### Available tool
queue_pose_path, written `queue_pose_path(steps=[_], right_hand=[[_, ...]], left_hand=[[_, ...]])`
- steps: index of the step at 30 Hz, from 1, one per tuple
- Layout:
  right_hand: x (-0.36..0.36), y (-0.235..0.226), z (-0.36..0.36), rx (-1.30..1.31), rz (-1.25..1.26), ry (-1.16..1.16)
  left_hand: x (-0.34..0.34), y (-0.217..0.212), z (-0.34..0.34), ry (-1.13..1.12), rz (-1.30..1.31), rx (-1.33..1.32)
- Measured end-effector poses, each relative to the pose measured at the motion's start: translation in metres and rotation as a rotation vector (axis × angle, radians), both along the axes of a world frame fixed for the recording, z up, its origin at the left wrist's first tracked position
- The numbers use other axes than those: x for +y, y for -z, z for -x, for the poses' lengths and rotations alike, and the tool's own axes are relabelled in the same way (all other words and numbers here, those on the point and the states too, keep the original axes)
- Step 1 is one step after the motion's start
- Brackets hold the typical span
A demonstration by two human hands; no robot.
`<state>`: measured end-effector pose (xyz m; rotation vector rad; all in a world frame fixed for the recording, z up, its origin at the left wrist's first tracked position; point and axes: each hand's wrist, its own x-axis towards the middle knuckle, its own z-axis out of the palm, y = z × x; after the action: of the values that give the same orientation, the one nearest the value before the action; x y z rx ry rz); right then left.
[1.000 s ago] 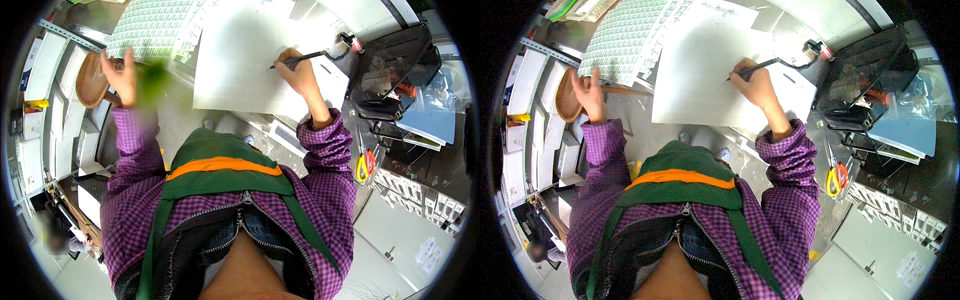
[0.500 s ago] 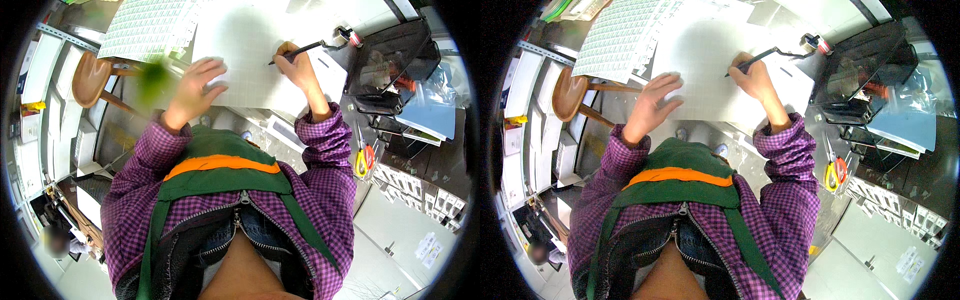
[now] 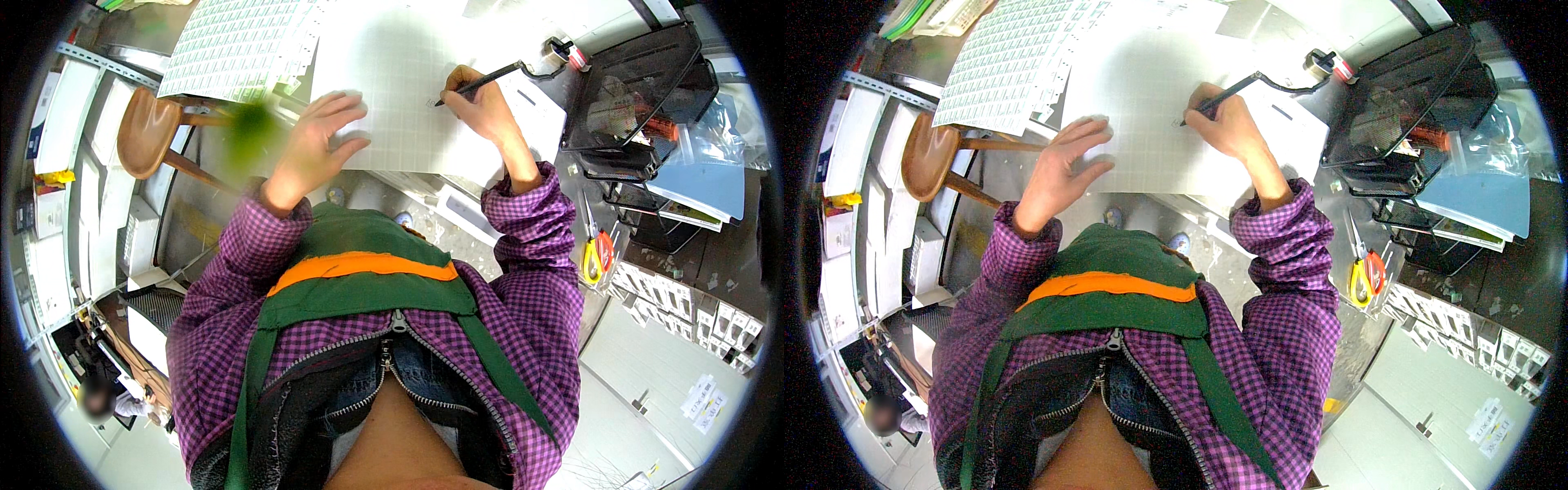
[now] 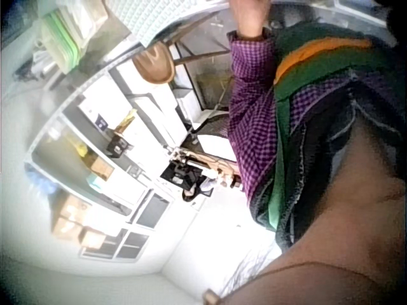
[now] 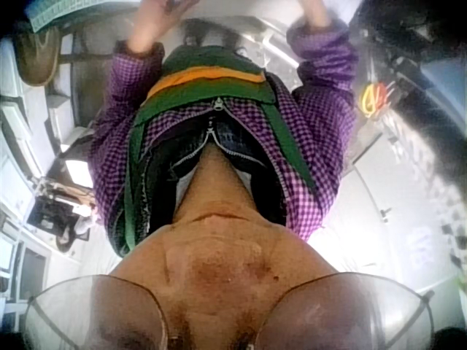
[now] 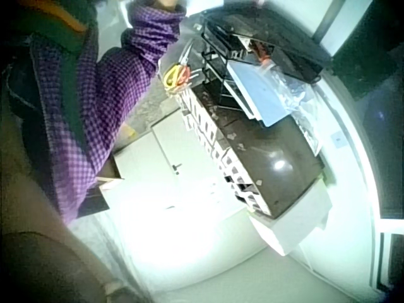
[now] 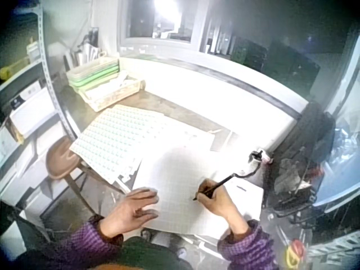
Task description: The person takes sheets of small packets from a storage tray and checks them against a list while writing notes with a pen.
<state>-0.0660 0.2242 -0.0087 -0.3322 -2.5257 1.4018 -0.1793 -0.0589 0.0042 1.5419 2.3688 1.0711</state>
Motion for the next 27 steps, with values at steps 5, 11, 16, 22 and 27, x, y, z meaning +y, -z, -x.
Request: queue_pose_path(steps=[5,11,16,22,27], right_hand=[[0.005,0.007,0.0,0.014,0.051,0.083],[0.012,0.017,0.003,0.106,0.091,0.091],[0.011,0.007,0.0,-0.027,-0.017,0.079],[0.013,0.013,0.0,0.001,0.02,0.107],[0.013,0.012,0.001,0.015,0.049,0.052]], left_hand=[[0.0,-0.002,-0.001,0.002,0.012,-0.008],[0.0,0.001,0.002,0.016,-0.005,-0.052],[0.0,-0.003,0.001,0.012,0.004,-0.048],[0.001,-0.005,0.001,0.017,0.005,-0.054],[-0.002,-0.002,0.0,-0.005,0.014,-0.05]])
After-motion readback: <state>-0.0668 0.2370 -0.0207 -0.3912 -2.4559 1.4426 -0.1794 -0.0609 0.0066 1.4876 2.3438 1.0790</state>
